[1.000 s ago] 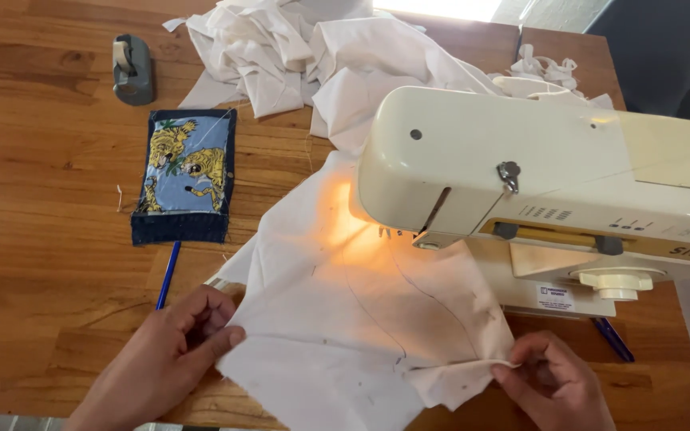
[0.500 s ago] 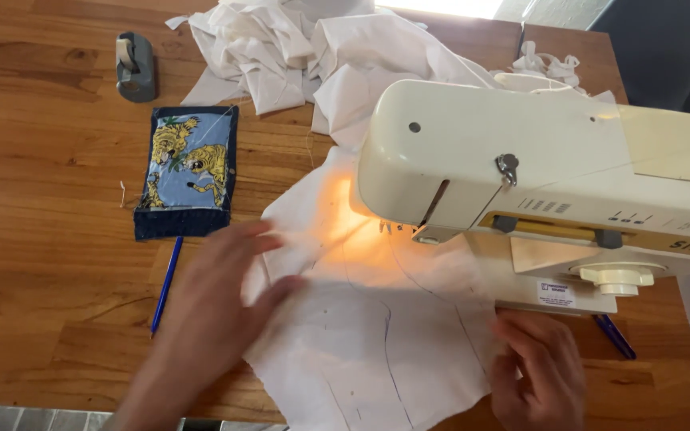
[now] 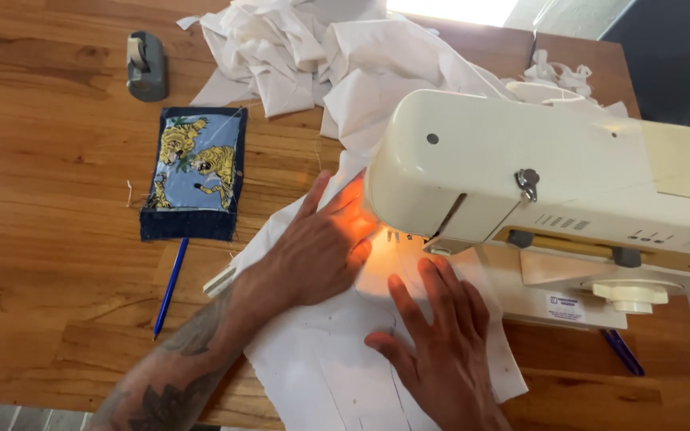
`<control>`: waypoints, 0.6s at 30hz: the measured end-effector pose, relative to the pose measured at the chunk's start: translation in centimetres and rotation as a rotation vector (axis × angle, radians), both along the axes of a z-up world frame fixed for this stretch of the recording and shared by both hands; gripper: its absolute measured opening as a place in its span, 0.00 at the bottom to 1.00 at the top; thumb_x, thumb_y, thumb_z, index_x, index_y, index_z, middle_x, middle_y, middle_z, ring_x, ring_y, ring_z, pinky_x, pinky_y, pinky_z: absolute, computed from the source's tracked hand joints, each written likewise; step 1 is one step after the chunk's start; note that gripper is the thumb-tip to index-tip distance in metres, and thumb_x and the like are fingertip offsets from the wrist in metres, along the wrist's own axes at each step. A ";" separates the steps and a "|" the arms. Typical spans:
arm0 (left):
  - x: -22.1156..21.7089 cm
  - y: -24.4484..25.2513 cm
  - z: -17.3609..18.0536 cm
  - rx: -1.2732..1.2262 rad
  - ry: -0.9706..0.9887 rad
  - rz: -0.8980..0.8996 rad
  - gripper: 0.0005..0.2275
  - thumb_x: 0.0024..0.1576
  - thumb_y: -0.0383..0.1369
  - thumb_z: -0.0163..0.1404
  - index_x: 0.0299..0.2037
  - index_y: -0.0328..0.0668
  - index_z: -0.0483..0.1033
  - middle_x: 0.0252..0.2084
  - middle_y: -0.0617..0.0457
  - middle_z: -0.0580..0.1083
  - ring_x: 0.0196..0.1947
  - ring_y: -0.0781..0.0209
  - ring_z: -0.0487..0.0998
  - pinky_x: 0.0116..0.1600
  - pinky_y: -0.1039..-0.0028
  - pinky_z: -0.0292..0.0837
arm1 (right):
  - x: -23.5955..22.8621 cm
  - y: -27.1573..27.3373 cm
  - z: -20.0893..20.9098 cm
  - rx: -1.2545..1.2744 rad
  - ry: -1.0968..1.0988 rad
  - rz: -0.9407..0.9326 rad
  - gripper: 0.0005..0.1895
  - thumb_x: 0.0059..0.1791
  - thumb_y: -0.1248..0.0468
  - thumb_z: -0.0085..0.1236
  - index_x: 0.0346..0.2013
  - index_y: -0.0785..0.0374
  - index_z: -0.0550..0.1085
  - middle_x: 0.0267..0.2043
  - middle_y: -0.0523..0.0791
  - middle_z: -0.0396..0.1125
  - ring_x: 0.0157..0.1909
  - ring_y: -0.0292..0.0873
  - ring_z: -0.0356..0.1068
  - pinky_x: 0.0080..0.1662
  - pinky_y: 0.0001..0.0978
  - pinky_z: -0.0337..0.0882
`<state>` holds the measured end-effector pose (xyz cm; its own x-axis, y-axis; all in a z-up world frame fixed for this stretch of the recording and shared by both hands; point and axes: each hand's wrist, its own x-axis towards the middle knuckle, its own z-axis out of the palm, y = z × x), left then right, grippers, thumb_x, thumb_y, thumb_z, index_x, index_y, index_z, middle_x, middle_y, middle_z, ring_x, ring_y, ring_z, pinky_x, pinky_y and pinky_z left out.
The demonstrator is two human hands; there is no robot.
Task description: Trimming excess thread from fabric and sewing along a marked line using a sewing machine
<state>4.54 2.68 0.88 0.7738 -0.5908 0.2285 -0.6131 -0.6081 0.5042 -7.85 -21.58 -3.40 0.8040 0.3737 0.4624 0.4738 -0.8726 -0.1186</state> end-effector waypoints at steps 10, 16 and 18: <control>1.4 0.2 -2.4 -0.046 -0.283 -0.020 0.14 0.69 0.36 0.45 0.57 0.40 0.80 0.77 0.41 0.75 0.84 0.43 0.62 0.86 0.27 0.40 | 0.2 0.6 -0.7 -0.074 0.063 -0.080 0.49 0.55 0.21 0.43 0.82 0.44 0.66 0.86 0.58 0.59 0.87 0.65 0.56 0.76 0.63 0.58; 2.1 0.3 -2.7 -0.038 -0.325 -0.014 0.14 0.68 0.37 0.48 0.56 0.43 0.83 0.77 0.48 0.76 0.84 0.46 0.63 0.87 0.32 0.41 | 0.3 1.0 -0.9 -0.098 0.007 -0.125 0.48 0.56 0.21 0.42 0.81 0.43 0.69 0.84 0.55 0.63 0.85 0.63 0.61 0.78 0.61 0.58; 2.1 0.6 -2.8 -0.022 -0.316 0.000 0.15 0.68 0.39 0.48 0.59 0.45 0.83 0.78 0.49 0.75 0.84 0.47 0.63 0.87 0.33 0.42 | 0.1 1.4 -0.6 -0.094 -0.003 -0.114 0.46 0.57 0.22 0.43 0.80 0.43 0.70 0.83 0.54 0.64 0.83 0.62 0.62 0.78 0.60 0.59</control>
